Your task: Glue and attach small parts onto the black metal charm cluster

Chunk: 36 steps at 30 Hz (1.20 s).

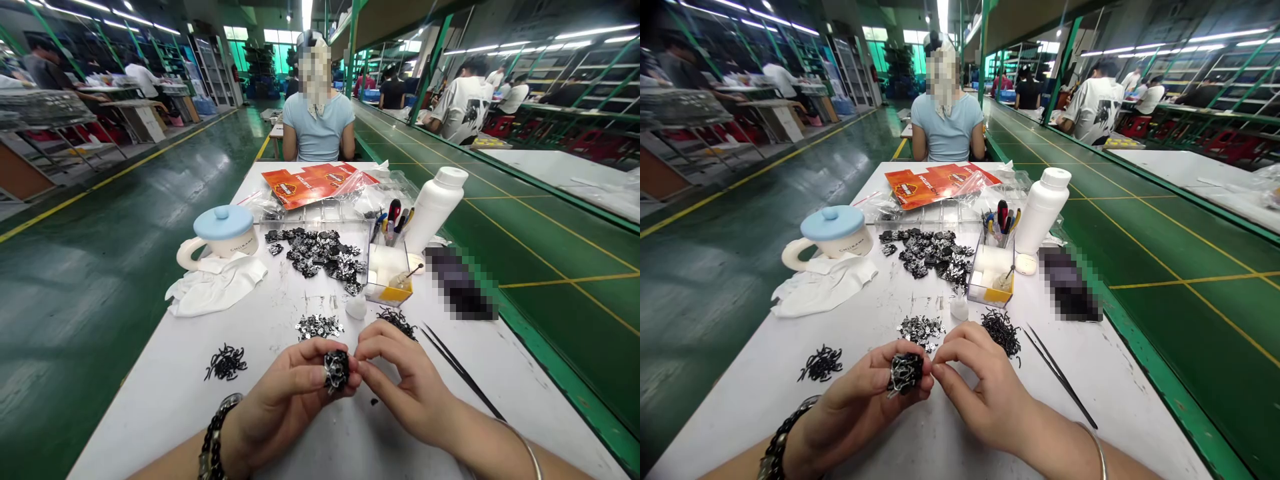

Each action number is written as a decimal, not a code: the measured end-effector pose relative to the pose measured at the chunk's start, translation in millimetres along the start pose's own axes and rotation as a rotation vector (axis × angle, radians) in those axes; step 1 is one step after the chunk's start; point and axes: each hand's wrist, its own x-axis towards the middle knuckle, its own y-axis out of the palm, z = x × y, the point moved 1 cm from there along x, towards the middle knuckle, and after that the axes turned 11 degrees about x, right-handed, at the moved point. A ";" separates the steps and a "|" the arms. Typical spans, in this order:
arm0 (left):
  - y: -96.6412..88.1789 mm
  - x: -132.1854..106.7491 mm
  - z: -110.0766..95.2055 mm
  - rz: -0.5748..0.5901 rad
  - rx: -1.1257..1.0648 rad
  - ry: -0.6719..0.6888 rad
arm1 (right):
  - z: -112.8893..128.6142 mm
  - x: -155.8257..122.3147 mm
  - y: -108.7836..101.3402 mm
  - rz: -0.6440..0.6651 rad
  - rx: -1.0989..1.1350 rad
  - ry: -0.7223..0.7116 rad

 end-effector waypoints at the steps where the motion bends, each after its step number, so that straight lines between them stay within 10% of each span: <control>1: -0.4 0.1 0.2 -0.001 -0.007 0.000 | 0.0 -0.2 0.0 0.000 -0.010 -0.003; 36: 0.9 1.8 2.4 -0.141 0.076 -0.056 | 18.8 1.2 -4.2 0.036 -0.243 -0.240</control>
